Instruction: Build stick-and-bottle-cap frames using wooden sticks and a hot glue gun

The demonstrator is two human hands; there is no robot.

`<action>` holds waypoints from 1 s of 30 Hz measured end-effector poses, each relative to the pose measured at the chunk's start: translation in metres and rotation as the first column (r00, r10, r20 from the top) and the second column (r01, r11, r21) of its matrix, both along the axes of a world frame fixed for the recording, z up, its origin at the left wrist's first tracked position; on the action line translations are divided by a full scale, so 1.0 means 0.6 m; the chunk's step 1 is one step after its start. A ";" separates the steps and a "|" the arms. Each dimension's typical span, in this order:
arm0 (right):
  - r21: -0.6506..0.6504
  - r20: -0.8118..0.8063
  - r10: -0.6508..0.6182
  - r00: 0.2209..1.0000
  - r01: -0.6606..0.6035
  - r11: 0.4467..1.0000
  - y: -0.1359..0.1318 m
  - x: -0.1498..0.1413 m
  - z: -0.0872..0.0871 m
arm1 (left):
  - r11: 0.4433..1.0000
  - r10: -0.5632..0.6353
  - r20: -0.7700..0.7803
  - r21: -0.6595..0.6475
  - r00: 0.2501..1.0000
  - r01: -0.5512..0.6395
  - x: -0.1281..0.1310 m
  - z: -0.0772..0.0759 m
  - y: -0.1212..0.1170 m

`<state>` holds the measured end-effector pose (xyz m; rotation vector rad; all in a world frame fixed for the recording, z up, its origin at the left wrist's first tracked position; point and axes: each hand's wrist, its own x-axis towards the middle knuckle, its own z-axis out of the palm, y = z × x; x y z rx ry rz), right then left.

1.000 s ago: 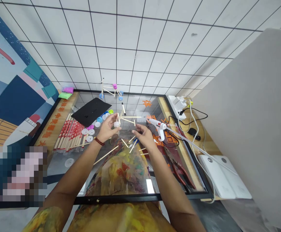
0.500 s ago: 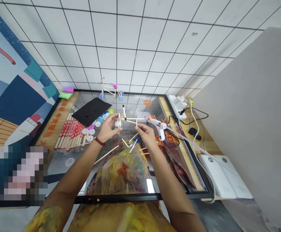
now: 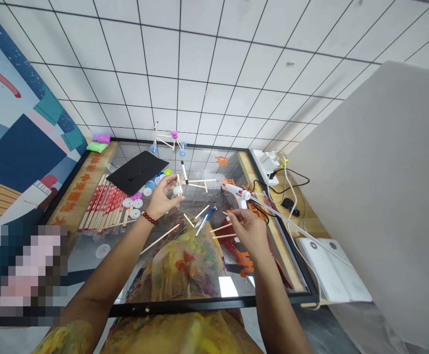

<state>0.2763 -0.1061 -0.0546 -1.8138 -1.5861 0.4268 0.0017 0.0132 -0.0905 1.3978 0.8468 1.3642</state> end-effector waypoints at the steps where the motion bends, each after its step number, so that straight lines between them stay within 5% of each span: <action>1: -0.033 0.063 -0.067 0.996 0.069 0.997 -0.005 0.014 -0.003 | 1.000 0.001 0.011 0.000 1.000 -0.001 0.000 0.000 0.000; 5: -0.059 0.284 -0.233 0.930 0.260 0.964 0.012 0.056 -0.019 | 1.000 -0.016 0.084 0.007 0.996 0.015 0.007 0.002 -0.002; 11: -0.225 0.290 -0.130 0.948 0.200 0.954 0.072 0.065 -0.030 | 0.999 -0.025 0.181 0.052 0.983 0.016 0.026 0.003 -0.010; 17: -0.261 0.279 -0.133 0.951 0.208 0.943 0.105 0.052 -0.035 | 0.995 0.074 0.181 0.057 0.981 -0.086 0.032 -0.004 -0.015; 20: -0.288 0.310 -0.126 0.942 0.219 0.932 0.099 0.048 -0.027 | 0.991 0.120 0.172 0.041 0.978 -0.128 0.034 -0.006 -0.016; 23: -0.177 0.358 -0.218 0.908 0.295 0.939 0.064 0.045 -0.011 | 0.987 0.151 0.157 0.037 0.976 -0.159 0.036 -0.001 -0.021; 25: -0.052 0.280 -0.312 0.908 0.339 0.939 0.035 0.036 0.004 | 0.986 0.154 0.124 0.045 0.980 -0.161 0.037 0.005 -0.026; 27: -0.011 0.028 -0.219 0.975 0.219 0.976 0.018 0.017 0.021 | 0.988 0.139 0.091 0.057 0.986 -0.145 0.039 0.012 -0.032; 30: 0.108 -0.333 -0.040 0.942 0.080 0.991 0.023 -0.023 0.043 | 0.990 0.122 0.060 0.066 0.991 -0.125 0.044 0.022 -0.042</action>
